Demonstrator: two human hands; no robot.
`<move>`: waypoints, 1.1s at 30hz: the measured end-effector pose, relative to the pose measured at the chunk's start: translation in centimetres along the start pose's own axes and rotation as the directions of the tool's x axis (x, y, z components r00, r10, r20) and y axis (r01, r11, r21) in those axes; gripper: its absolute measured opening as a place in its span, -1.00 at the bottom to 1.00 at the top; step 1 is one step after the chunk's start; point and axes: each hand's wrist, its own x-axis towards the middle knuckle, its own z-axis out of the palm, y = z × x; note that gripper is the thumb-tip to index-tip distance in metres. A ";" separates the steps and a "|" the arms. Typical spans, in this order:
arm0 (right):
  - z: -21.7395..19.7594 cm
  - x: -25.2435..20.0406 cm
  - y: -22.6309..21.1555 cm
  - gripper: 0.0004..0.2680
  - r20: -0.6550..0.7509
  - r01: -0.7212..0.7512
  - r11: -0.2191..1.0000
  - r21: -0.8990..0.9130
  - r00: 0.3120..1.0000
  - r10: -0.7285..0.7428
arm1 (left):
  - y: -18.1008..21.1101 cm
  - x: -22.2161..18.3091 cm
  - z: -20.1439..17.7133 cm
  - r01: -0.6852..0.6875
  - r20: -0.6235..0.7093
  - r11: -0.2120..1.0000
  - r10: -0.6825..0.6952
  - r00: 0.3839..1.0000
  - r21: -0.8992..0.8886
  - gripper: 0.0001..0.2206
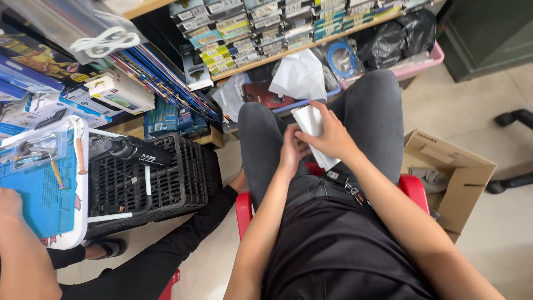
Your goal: The person is removing screen protectors from their retail boxes and placing them into white protective sleeves while sitting in a repair shop.
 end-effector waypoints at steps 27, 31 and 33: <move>3.7 -2.4 2.3 -0.65 -0.347 0.211 0.896 0.391 0.935 -0.069 | 1.5 -4.4 3.6 -0.210 -0.042 0.940 0.229 0.973 0.268 -0.48; 3.7 -3.0 0.7 -0.64 -0.367 0.284 0.864 0.416 0.921 -0.126 | 2.9 -5.1 4.1 -0.200 -0.087 0.950 0.226 0.970 0.240 -0.37; 4.2 -3.0 1.0 -0.65 -0.367 0.297 0.868 0.398 0.919 -0.146 | 3.0 -5.2 4.2 -0.223 -0.115 0.947 0.255 0.960 0.232 -0.37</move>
